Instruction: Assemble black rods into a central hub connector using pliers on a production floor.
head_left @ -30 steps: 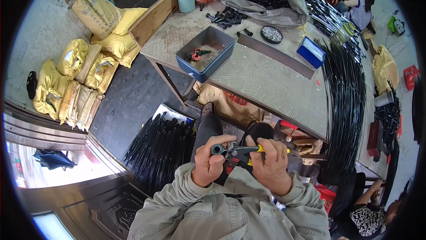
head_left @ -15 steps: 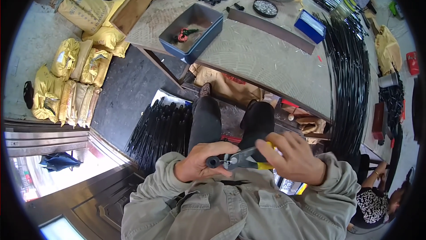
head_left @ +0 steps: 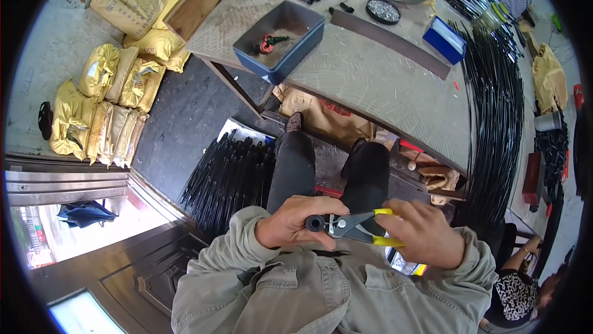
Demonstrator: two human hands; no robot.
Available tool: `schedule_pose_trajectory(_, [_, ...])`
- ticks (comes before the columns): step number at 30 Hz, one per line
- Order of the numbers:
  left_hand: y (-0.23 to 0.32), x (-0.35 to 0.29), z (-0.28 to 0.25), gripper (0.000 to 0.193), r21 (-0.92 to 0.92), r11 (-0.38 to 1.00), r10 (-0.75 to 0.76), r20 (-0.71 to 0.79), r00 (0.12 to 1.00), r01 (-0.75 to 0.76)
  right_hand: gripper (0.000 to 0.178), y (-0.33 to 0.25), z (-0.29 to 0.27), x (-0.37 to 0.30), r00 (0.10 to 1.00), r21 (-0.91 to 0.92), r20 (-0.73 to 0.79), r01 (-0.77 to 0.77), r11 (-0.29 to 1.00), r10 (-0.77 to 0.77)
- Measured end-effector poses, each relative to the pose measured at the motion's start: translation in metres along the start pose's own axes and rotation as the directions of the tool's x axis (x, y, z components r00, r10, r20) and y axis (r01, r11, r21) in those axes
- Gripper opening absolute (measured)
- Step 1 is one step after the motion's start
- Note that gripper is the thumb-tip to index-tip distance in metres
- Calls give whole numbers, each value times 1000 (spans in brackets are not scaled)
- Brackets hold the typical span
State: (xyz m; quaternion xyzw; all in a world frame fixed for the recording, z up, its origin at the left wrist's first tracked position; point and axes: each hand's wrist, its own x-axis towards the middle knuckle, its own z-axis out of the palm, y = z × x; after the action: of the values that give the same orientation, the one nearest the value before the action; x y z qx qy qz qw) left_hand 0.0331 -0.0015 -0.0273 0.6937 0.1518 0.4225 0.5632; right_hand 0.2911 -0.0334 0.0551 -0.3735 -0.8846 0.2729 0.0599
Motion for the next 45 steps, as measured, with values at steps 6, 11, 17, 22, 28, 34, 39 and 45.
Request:
schedule_pose_trajectory(6, [0, 6, -12, 59, -83, 996, -3, 219, 976, 22, 42, 6, -6, -2, 998, 220, 57, -20, 975, 8])
schedule_pose_trajectory(11, [1, -1, -3, 60, 113, 994, -7, 32, 999, 4, 37, 10, 5, 10, 997, 41, -70, 44, 998, -41])
schedule_pose_trajectory(17, [-3, -3, 6, 55, 242, 968, -25, -148, 989, 61, 39, 16, 19, 25, 959, -220, -274, 5, 975, -67])
schedule_pose_trajectory(22, [-4, -5, 10, 48, 161, 986, -2, -281, 960, 49, 37, 21, 29, 33, 956, -222, -291, -20, 975, -47])
schedule_pose_trajectory(28, [-10, 3, 19, 58, 76, 993, -39, -484, 874, 86, 27, 32, 75, 42, 937, 157, -338, -42, 987, 93])
schedule_pose_trajectory(34, [-19, 10, 10, 64, 10, 992, -105, -516, 850, 129, 11, 49, 37, 83, 788, 577, -526, 54, 815, 320])
schedule_pose_trajectory(39, [-24, 9, 8, 58, 7, 995, -91, -417, 904, 104, 5, 147, -44, 156, 520, 361, -779, -85, 929, 350])
schedule_pose_trajectory(45, [-32, 10, -11, 37, -41, 999, -12, -401, 916, -5, 12, 245, -90, 210, 495, -45, -789, -637, 769, 364])
